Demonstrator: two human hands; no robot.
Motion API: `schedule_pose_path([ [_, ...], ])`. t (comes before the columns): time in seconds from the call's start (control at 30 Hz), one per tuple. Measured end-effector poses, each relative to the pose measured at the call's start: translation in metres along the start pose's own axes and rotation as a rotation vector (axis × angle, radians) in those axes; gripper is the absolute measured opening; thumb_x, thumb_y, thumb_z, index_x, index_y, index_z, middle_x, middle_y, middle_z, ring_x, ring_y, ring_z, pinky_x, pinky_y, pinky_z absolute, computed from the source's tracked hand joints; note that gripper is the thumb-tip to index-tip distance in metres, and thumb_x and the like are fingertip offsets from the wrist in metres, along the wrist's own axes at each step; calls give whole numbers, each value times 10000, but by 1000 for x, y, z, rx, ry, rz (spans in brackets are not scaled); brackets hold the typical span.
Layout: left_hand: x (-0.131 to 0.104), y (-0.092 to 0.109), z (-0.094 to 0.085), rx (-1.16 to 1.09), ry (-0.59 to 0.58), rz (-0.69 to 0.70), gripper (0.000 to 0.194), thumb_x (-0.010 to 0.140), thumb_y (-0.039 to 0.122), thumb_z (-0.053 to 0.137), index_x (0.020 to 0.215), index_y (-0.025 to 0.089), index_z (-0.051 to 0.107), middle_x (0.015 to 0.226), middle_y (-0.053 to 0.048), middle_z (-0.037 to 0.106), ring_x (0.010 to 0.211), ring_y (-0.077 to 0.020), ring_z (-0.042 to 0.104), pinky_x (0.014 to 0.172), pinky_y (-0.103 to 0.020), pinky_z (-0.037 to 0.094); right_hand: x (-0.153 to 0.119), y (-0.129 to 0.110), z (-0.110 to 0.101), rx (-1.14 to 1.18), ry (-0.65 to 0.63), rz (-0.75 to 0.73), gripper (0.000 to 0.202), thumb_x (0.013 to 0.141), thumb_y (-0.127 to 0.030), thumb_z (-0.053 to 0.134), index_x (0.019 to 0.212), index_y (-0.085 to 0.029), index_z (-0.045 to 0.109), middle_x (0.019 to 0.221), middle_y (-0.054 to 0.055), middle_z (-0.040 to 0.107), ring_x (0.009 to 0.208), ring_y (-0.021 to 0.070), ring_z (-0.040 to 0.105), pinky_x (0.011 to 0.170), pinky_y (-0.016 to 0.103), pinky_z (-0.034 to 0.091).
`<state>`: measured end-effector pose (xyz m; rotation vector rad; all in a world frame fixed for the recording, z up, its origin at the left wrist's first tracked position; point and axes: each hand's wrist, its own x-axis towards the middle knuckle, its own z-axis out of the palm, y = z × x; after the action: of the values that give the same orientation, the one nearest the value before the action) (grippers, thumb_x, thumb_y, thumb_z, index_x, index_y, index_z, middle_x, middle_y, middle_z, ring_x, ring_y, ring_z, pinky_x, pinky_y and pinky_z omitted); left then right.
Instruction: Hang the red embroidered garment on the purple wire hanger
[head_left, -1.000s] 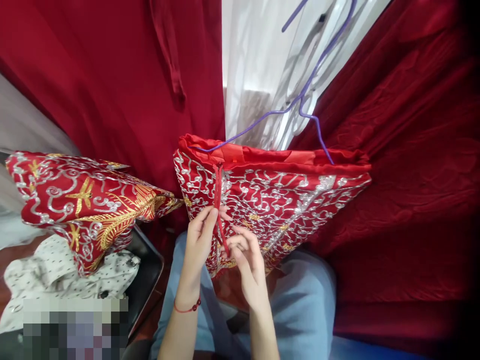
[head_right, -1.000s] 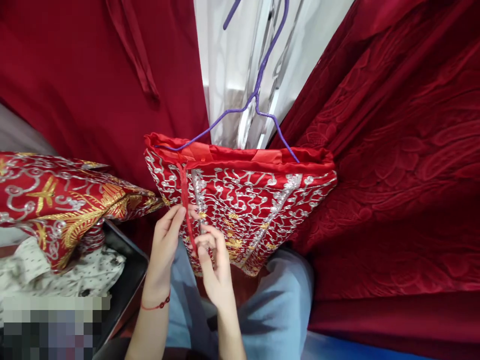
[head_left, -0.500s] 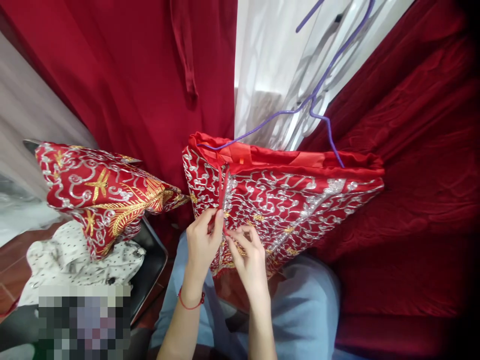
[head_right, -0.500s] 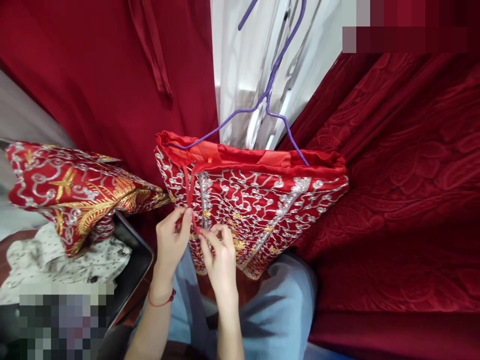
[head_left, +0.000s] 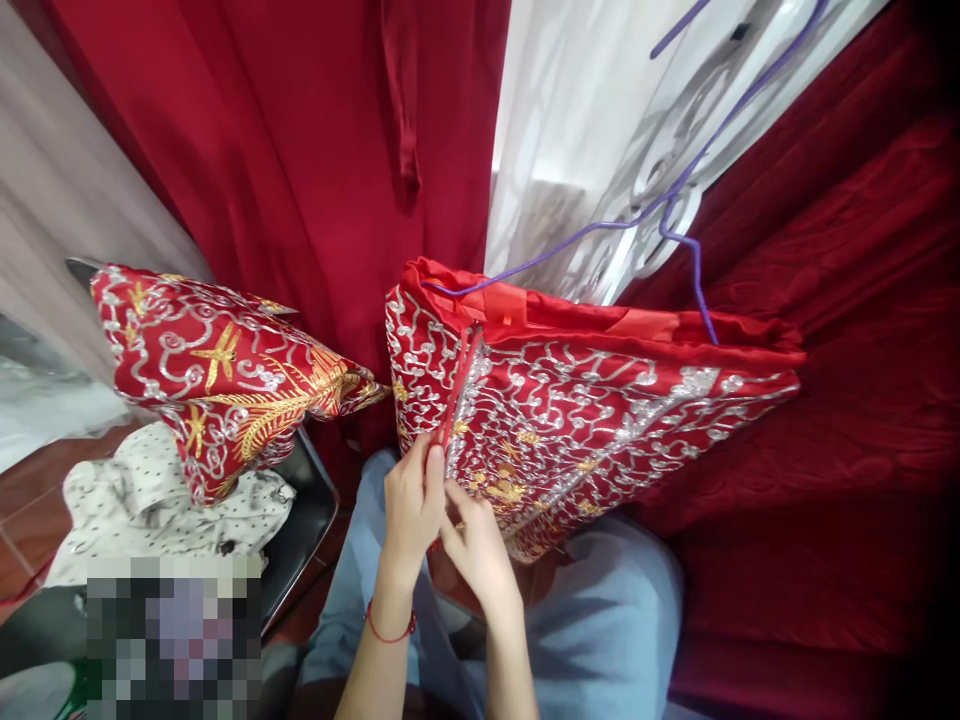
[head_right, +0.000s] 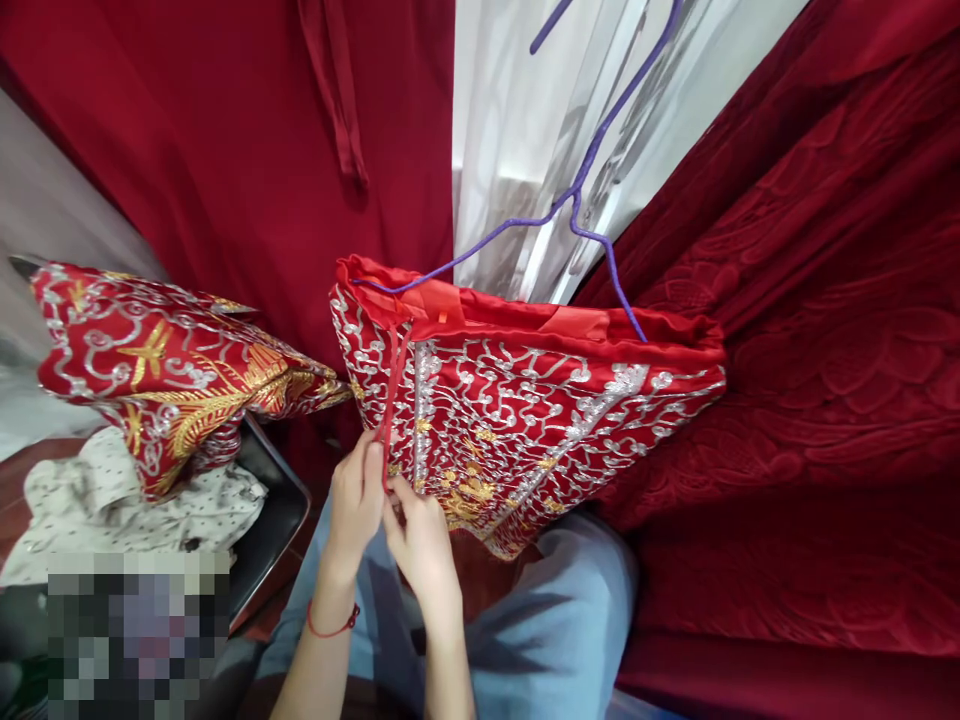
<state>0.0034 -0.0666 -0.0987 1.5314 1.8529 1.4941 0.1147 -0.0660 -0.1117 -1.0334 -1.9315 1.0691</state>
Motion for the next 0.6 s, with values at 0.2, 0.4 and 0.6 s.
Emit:
schedule_pose_path([
  [0.2,-11,-12,13,-95,88,-12,503,950,442,581,1407,262,471,1281,-109,619,1038,-205,669,861,-317,540,-2,11,7,-247,128,41,299,918,-159,482,1151,-184,668,911,97,744,755,232,710,691,297,523],
  [0.4,-7,-15,11,66,110,111,282,976,395,546,1161,234,688,1171,-88,569,971,-174,643,856,-297,525,-2,5,1,-267,233,-11,405,966,-159,369,1302,-141,594,1198,169,688,1071,249,684,910,368,528],
  [0.6,-7,-15,13,-152,-45,38,367,1030,372,397,1020,236,738,1112,-78,621,1011,-171,647,886,-285,520,5,10,5,164,380,139,341,972,-262,389,1135,-170,675,1149,112,722,1055,214,679,938,368,526],
])
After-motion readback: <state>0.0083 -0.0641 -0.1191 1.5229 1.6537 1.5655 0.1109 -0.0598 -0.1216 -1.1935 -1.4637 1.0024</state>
